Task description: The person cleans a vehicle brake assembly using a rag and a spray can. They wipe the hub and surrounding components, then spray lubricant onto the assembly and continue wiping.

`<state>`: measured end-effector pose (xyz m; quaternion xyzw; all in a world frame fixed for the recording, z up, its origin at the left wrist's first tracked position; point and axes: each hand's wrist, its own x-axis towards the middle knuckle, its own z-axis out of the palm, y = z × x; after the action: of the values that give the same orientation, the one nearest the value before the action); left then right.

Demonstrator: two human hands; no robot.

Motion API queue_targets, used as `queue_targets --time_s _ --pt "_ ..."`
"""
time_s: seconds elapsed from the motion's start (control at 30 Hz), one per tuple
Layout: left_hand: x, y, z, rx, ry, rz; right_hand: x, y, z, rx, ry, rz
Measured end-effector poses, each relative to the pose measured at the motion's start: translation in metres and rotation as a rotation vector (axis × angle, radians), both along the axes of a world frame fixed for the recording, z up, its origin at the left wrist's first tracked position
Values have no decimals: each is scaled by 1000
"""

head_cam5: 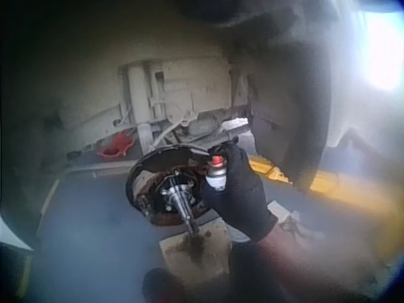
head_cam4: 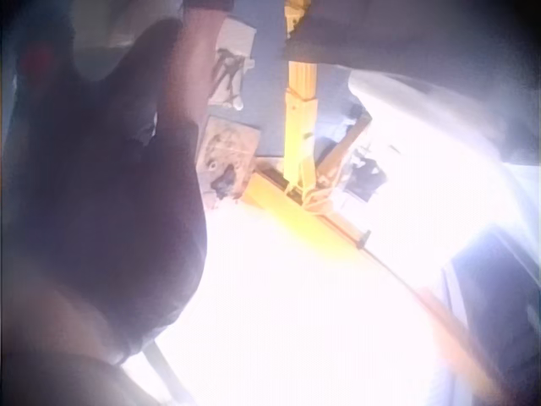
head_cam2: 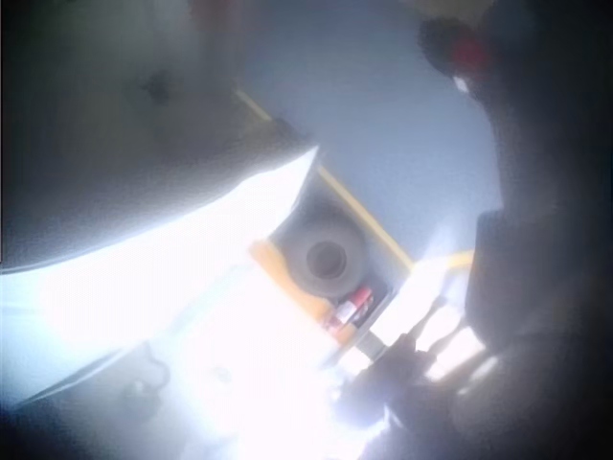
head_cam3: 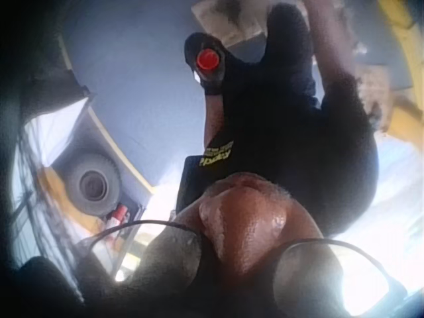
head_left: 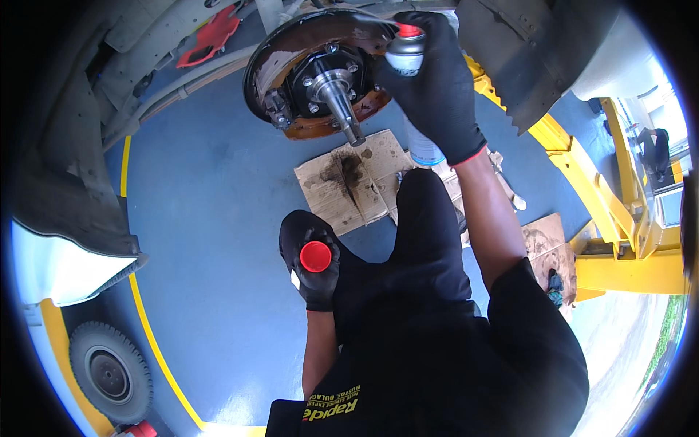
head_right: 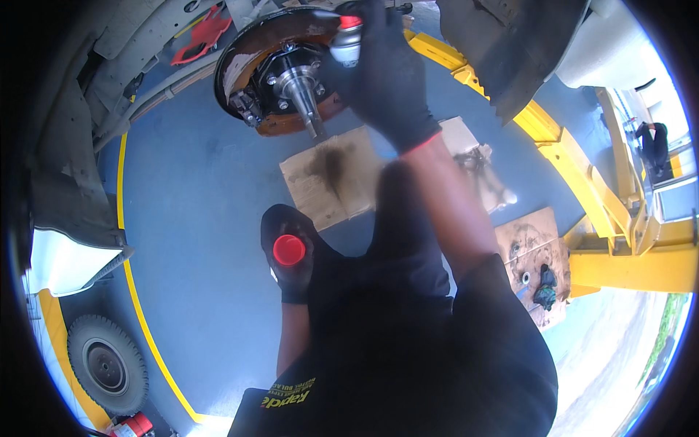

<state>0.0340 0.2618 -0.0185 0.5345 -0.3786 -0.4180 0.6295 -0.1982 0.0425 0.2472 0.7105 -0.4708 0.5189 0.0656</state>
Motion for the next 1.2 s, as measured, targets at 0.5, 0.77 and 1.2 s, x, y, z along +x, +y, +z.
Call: queue_targets --time_s 0.5,0.77,1.2 --pt "18 -16 12 -73 274 -8 27 135 -140 879 -189 550" --pt "39 -18 50 57 -77 -136 84 194 -227 1522 -563 865" --pt "53 -4 43 37 -265 133 99 182 -195 1450 -198 789"
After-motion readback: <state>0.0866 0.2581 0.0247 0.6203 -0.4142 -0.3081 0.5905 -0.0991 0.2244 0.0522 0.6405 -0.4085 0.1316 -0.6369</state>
